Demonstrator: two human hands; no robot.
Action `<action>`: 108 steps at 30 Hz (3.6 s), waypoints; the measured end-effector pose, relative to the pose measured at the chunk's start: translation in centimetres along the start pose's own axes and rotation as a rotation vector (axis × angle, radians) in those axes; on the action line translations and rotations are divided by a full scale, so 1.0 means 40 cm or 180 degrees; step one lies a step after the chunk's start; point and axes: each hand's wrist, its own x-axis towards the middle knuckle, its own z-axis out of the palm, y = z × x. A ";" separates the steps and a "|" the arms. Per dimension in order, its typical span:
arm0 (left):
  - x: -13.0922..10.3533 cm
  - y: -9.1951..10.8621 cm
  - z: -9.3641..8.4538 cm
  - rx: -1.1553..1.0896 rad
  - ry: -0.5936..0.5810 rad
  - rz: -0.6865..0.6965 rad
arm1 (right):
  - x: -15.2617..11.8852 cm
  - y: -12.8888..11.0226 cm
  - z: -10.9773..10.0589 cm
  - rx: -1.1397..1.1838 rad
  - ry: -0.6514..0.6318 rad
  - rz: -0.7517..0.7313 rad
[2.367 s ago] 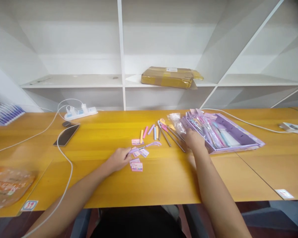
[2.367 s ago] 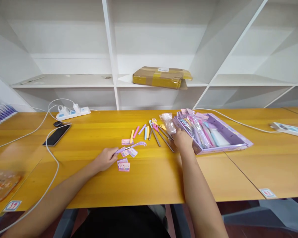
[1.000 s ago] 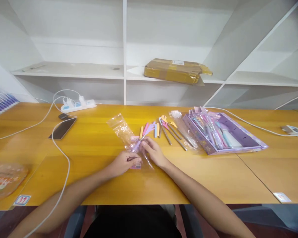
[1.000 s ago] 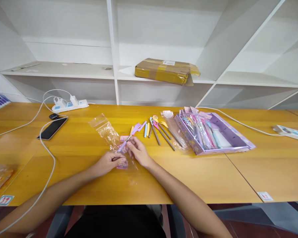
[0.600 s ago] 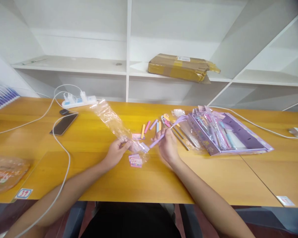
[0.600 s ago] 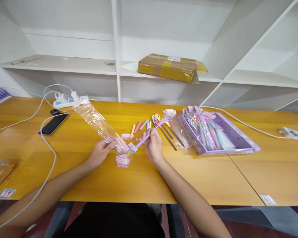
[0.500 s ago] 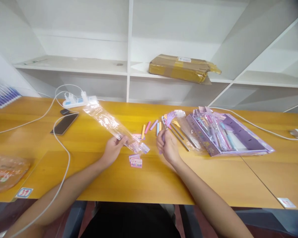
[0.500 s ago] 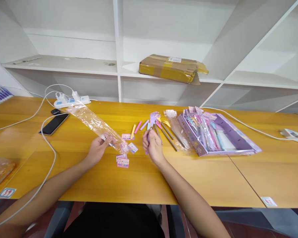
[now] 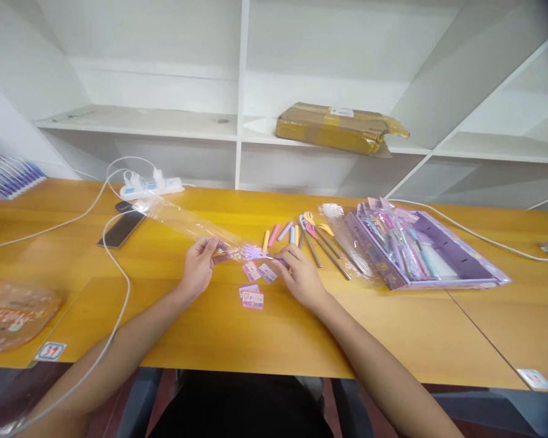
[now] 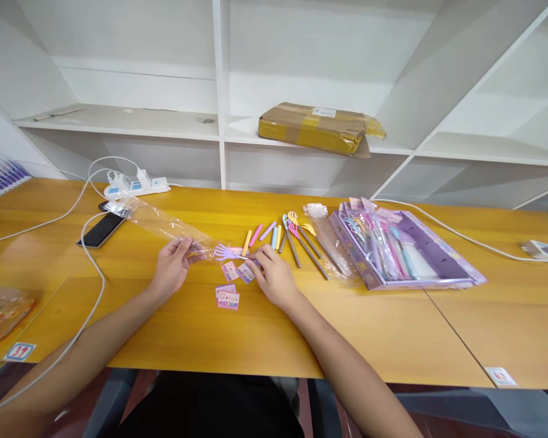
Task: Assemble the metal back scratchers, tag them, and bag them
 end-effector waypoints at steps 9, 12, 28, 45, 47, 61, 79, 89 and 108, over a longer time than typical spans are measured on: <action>-0.016 -0.031 0.011 0.0333 -0.0266 -0.0351 | -0.002 0.003 0.018 0.0281 -0.0019 -0.0027; -0.020 -0.046 0.010 0.0453 -0.0448 -0.0492 | -0.002 0.002 0.025 0.0468 -0.0013 -0.0007; 0.025 -0.004 -0.008 -0.0263 0.0222 -0.0313 | 0.001 0.023 0.002 0.0897 -0.0865 0.0561; -0.029 -0.064 0.010 0.0085 -0.0275 -0.0769 | -0.002 0.002 0.027 0.1906 -0.0694 0.0888; -0.021 -0.060 0.006 -0.0013 -0.0126 -0.0731 | -0.001 0.005 0.028 0.2314 -0.0563 0.1055; -0.033 -0.044 0.020 -0.0246 -0.0262 -0.0965 | -0.003 -0.023 0.001 0.2817 -0.0975 0.0861; -0.096 -0.090 0.026 0.0659 -0.1357 -0.1176 | -0.024 -0.021 0.070 0.2053 -0.0567 0.0622; -0.081 -0.086 0.022 0.0771 -0.0990 -0.0868 | -0.020 -0.003 0.038 0.1756 -0.0721 -0.0482; -0.093 -0.101 0.013 0.0787 -0.2036 -0.1136 | -0.024 -0.037 0.036 0.1183 -0.0370 -0.0341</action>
